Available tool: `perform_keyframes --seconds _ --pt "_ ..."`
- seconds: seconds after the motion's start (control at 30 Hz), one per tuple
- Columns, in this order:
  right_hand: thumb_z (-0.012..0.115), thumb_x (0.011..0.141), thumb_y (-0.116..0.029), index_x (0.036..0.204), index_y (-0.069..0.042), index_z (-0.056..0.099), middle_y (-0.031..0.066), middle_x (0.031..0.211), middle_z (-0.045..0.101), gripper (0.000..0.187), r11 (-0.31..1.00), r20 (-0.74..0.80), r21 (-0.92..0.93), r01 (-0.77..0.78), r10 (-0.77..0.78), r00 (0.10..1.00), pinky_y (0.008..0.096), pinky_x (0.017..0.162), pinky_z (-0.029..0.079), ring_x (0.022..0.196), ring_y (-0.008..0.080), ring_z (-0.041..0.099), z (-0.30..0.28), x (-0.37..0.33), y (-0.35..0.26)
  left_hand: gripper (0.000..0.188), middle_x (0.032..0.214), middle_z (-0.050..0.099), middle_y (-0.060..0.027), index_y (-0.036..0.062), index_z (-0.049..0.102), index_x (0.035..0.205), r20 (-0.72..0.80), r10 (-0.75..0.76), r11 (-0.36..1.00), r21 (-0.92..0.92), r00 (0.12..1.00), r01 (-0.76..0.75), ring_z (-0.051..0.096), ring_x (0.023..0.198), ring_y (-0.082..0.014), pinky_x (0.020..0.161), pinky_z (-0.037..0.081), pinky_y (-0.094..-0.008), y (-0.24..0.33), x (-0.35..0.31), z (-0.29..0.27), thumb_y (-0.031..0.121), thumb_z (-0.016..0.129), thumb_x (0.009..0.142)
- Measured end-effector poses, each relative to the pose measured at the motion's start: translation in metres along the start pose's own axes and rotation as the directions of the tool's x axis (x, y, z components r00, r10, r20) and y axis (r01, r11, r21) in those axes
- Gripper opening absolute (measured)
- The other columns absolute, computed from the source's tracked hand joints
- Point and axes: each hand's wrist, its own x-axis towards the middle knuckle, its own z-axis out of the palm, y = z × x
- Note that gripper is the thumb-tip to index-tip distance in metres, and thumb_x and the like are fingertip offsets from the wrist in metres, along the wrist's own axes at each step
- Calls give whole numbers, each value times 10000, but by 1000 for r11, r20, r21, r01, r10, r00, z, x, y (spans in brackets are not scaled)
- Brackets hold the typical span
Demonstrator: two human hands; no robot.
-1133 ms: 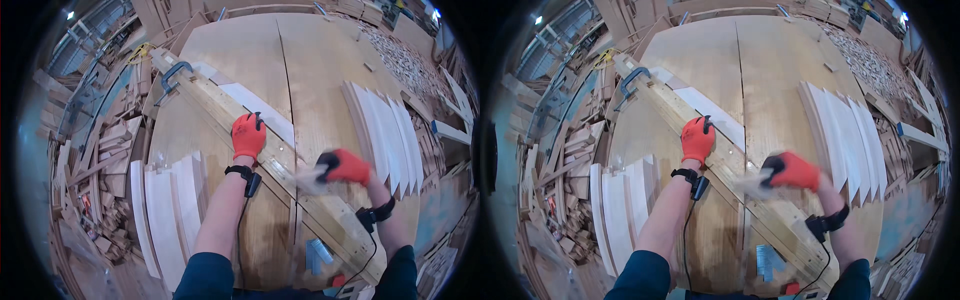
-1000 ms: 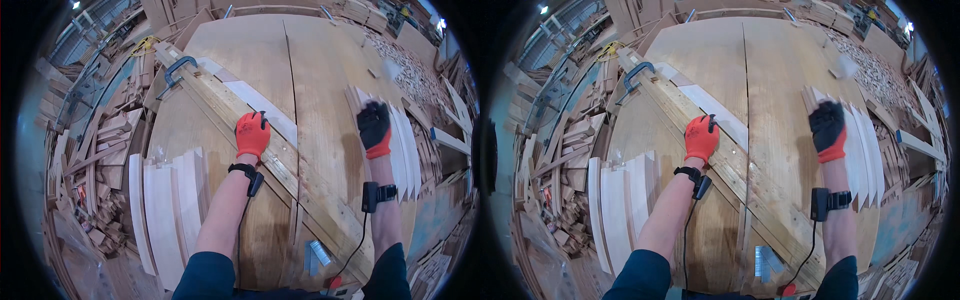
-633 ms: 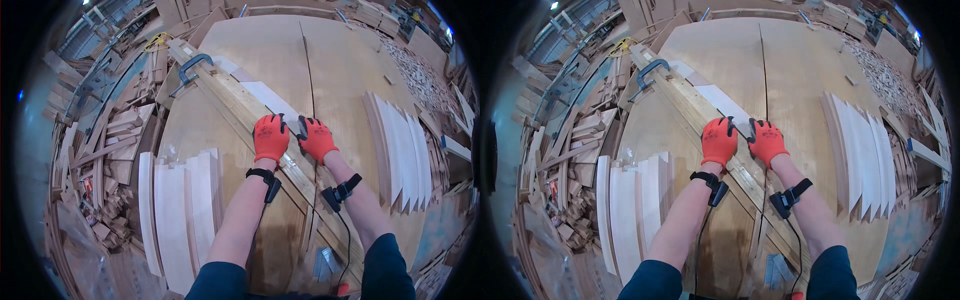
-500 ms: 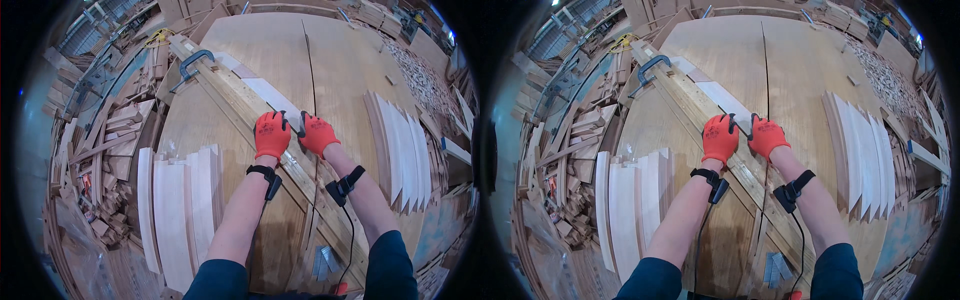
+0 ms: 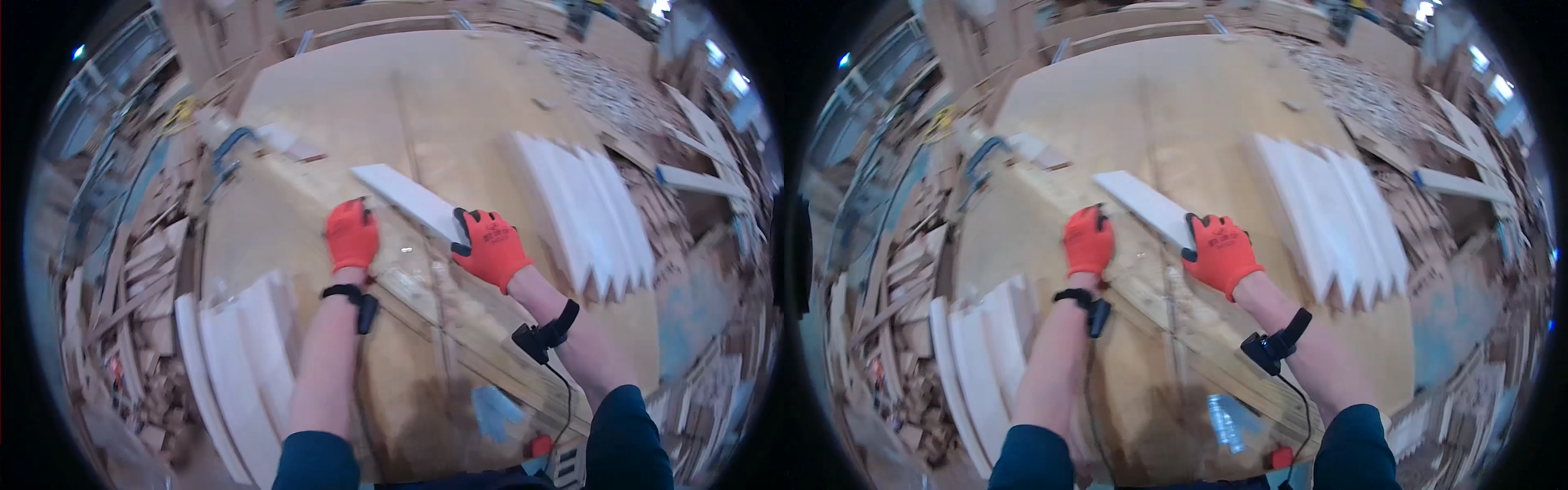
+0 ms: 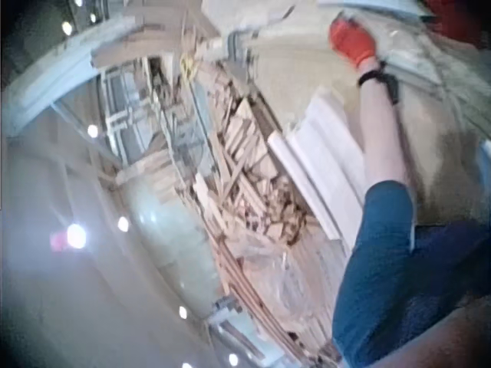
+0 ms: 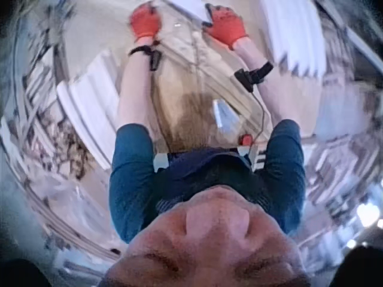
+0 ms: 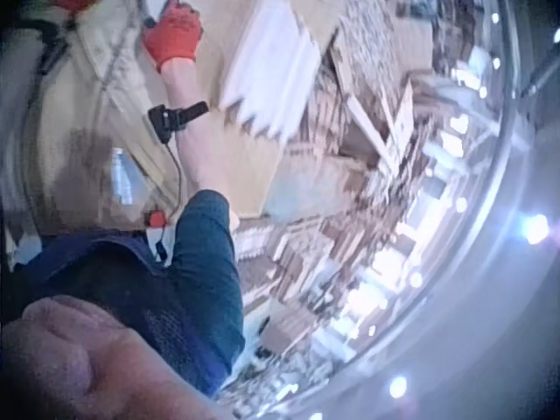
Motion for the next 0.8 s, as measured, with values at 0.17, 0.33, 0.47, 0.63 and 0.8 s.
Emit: perform_keyframes --seconds 0.17,0.33,0.47,0.63,0.8 --pt "754 775 -343 1320 -83 600 204 1249 607 624 987 -326 67 -149 162 931 472 986 479 1162 382 564 -71 -83 113 332 1161 668 -160 83 699 1165 -48 -19 999 40 999 21 604 1125 -344 1008 456 -453 0 -5 -10 218 656 865" --pt "759 811 -314 1312 -100 638 191 1321 593 558 849 -362 18 -529 498 788 450 1042 457 1227 377 542 -100 -167 228 327 1176 665 -159 74 693 1166 30 -15 999 50 999 14 599 1143 -336 1031 437 -447 13 2 -9 238 640 888" --pt "732 829 -231 1325 -126 631 182 1407 535 517 862 -214 -25 -506 490 845 459 1072 434 1291 371 496 -52 -192 262 328 1166 670 -152 69 693 1162 47 8 998 59 999 -10 602 1136 -335 1023 440 -447 10 -2 -6 235 638 885" --pt "682 817 -70 1337 -123 612 177 1458 489 528 916 -273 33 -400 394 878 467 1112 394 1348 379 444 -36 -196 274 335 1165 668 -138 69 691 1166 27 23 996 82 999 -25 603 1131 -335 1020 440 -450 4 -4 -10 230 642 876" --pt "670 808 -28 1356 -72 572 185 1470 480 558 947 -274 51 -317 318 907 467 1137 367 1363 400 424 -30 -202 295 332 1159 669 -139 87 694 1157 42 -5 998 58 999 3 604 1130 -339 1020 441 -451 14 2 -5 245 651 868"
